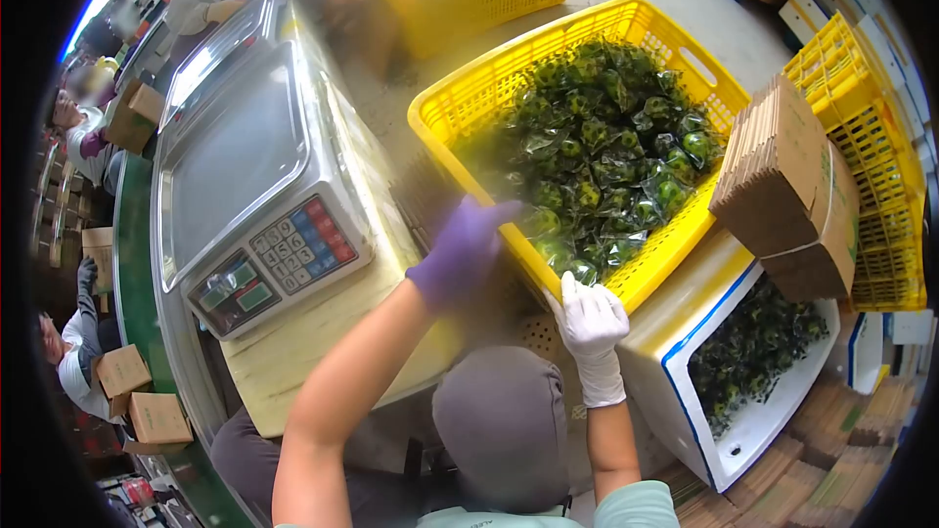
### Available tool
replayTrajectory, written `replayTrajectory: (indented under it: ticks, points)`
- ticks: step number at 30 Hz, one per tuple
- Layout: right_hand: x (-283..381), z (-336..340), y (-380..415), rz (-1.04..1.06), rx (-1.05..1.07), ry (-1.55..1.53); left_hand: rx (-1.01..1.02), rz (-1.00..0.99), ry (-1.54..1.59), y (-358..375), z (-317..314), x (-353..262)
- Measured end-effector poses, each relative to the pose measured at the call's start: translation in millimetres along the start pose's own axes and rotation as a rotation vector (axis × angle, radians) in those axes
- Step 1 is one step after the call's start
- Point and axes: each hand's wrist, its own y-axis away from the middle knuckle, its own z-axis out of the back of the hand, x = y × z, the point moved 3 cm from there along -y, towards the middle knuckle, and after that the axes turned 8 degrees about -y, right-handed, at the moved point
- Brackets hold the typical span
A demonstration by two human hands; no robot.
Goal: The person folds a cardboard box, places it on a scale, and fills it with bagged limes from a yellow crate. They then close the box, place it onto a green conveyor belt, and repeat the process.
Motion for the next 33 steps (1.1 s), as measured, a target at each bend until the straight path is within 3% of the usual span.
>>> replayTrajectory:
  ticks: [3,4,5,7,8,9,11,13,16,18,19,21,22,25,27,31,33]
  points:
    - [5,4,-4,-0.099,0.028,-0.050,0.142,0.222,0.424,-11,2,13]
    - [9,10,-11,-0.111,-0.029,-0.201,0.188,0.219,0.518,-10,-3,44]
    - [13,24,-10,-0.103,-0.034,-0.184,0.191,0.201,0.526,-4,3,28]
    - [22,56,2,0.019,-0.035,-0.231,0.092,-0.223,0.040,5,21,-27]
    - [24,54,22,0.005,0.023,-0.363,0.282,0.078,-0.034,12,36,-68]
    - [27,52,38,0.019,0.161,-0.444,0.286,0.065,-0.023,20,44,-92]
    - [37,27,66,-0.151,0.281,-0.381,0.496,0.167,-0.142,36,51,-117]
    - [38,-11,90,-0.316,0.418,-0.271,0.557,0.150,-0.144,52,60,-138]
    - [42,-36,81,-0.309,0.298,-0.227,0.525,-0.021,-0.314,67,83,-178]
    - [39,-46,72,-0.563,0.582,-0.309,0.536,-0.010,-0.332,76,94,-188]
    - [38,-48,65,-0.558,0.571,-0.316,0.554,-0.003,-0.338,83,98,-190]
    - [40,-54,63,-0.602,0.804,-0.341,0.470,-0.033,-0.314,99,103,-179]
    - [40,-54,61,-0.600,0.798,-0.346,0.465,-0.014,-0.308,103,108,-187]
    - [39,-47,40,-0.393,0.363,-0.318,0.403,-0.109,-0.298,114,121,-198]
    - [49,-14,17,-0.388,0.379,-0.297,0.368,-0.121,-0.307,121,133,-211]
    - [41,68,-21,-0.328,-0.070,-0.604,0.323,-0.106,-0.353,125,165,-246]
    - [35,109,-29,-0.686,-0.039,-0.862,0.180,-0.060,-0.367,130,181,-248]
